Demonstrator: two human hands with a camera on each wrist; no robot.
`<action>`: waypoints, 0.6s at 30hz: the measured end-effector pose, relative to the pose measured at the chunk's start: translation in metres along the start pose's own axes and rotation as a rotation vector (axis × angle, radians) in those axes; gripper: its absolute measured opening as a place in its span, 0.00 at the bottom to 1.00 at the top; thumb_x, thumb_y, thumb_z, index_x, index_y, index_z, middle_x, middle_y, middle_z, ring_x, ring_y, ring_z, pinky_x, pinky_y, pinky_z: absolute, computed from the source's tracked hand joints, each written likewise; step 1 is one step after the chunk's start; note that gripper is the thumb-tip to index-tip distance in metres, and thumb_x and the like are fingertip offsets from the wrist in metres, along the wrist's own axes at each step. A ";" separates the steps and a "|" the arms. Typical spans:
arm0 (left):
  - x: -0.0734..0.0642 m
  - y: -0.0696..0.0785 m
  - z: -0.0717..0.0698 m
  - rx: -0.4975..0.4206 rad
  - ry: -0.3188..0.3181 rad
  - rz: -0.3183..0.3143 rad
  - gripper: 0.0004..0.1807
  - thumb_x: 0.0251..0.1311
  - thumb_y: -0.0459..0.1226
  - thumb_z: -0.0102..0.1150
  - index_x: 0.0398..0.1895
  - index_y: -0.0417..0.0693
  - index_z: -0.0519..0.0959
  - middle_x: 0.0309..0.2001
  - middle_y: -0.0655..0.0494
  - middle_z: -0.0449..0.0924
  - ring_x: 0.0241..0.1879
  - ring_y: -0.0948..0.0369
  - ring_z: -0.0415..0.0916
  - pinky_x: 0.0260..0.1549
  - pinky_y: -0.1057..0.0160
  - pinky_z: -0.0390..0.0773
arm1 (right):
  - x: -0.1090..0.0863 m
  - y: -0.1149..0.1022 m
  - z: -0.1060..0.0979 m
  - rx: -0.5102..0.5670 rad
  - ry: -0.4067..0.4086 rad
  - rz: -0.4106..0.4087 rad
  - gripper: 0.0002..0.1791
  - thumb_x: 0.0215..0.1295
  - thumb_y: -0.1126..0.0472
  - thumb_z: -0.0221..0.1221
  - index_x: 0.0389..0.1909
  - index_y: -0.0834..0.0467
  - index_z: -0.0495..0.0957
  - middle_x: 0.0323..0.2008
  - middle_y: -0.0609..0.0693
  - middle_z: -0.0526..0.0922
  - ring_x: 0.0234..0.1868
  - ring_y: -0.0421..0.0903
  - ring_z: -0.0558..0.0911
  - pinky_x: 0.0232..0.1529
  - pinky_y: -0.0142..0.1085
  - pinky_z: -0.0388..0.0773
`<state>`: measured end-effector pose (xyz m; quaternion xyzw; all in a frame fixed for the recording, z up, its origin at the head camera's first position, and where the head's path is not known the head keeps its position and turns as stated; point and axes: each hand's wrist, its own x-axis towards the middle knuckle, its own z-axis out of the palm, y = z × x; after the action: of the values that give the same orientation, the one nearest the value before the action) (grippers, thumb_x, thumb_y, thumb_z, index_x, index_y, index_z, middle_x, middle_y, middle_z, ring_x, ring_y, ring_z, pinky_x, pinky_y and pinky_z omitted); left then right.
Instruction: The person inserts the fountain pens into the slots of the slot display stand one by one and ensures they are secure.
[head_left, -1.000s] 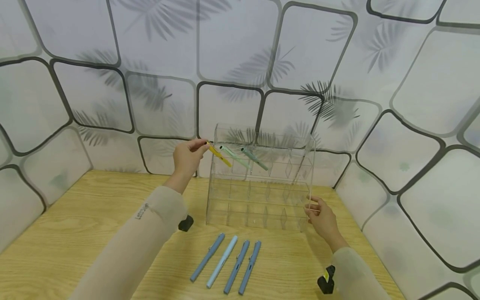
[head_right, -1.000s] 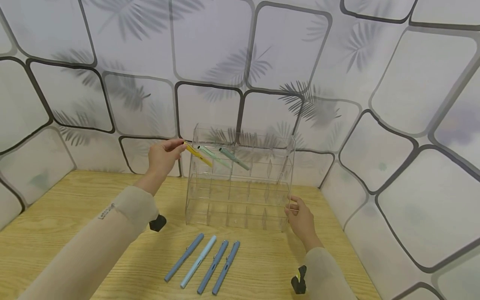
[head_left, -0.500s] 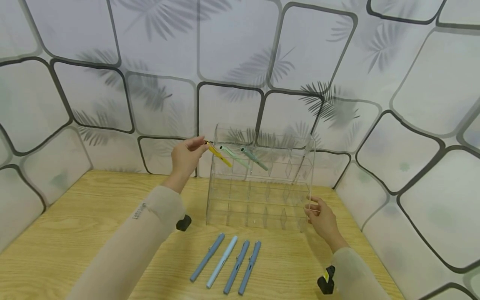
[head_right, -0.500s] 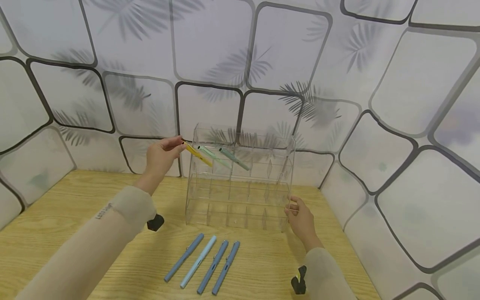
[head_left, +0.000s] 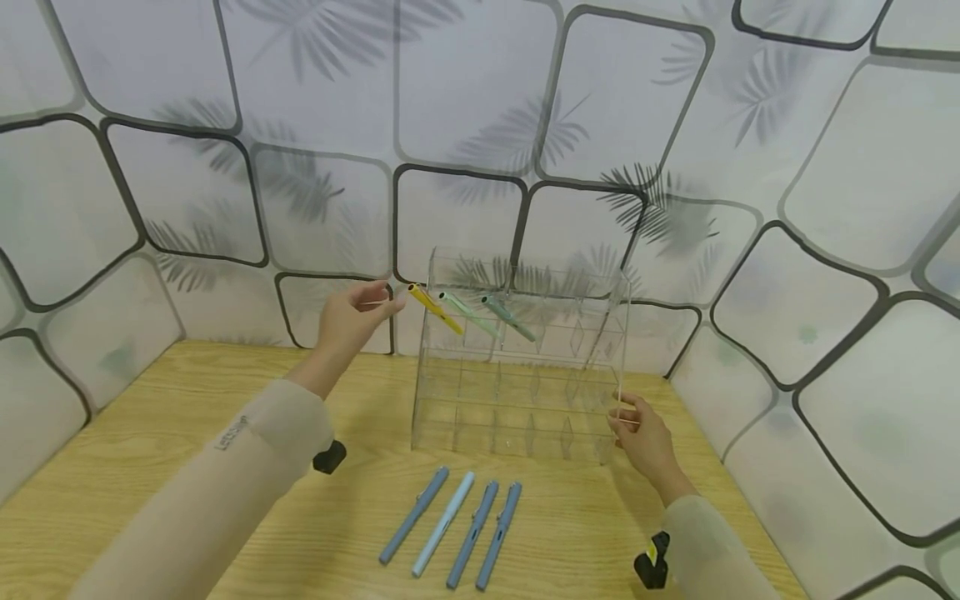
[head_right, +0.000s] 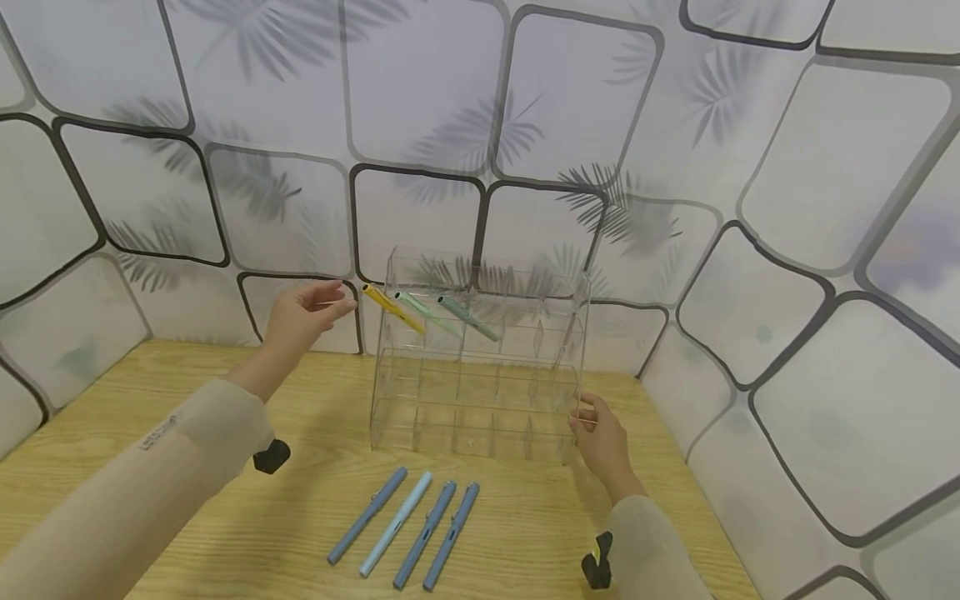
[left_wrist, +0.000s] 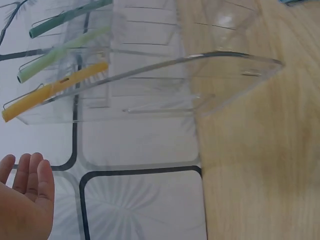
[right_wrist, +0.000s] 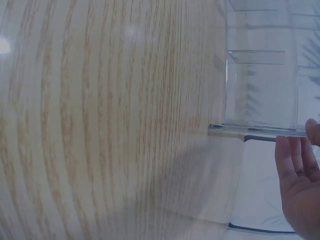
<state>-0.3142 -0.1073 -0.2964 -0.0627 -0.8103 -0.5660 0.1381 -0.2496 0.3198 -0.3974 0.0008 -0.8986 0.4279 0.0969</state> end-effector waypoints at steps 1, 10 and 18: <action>-0.002 -0.003 -0.002 0.017 -0.018 -0.007 0.32 0.58 0.49 0.64 0.64 0.45 0.71 0.58 0.46 0.75 0.55 0.51 0.72 0.53 0.52 0.74 | 0.000 0.000 0.000 0.000 0.000 0.000 0.26 0.68 0.69 0.55 0.65 0.65 0.63 0.52 0.68 0.76 0.47 0.60 0.80 0.36 0.36 0.83; -0.035 -0.036 -0.009 0.053 -0.174 -0.046 0.35 0.59 0.48 0.64 0.66 0.41 0.67 0.59 0.40 0.71 0.56 0.46 0.71 0.53 0.48 0.73 | 0.000 0.001 0.000 -0.004 0.003 -0.012 0.25 0.69 0.68 0.55 0.65 0.64 0.63 0.52 0.68 0.76 0.47 0.60 0.80 0.36 0.35 0.83; -0.068 -0.063 -0.005 0.096 -0.244 -0.086 0.34 0.59 0.46 0.64 0.64 0.37 0.67 0.58 0.38 0.71 0.56 0.44 0.71 0.51 0.47 0.75 | 0.000 0.002 0.000 -0.012 -0.005 -0.020 0.26 0.68 0.69 0.55 0.65 0.65 0.62 0.52 0.69 0.75 0.47 0.60 0.80 0.36 0.36 0.83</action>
<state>-0.2650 -0.1308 -0.3713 -0.0896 -0.8493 -0.5200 0.0171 -0.2500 0.3211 -0.3985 0.0100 -0.9013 0.4217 0.0990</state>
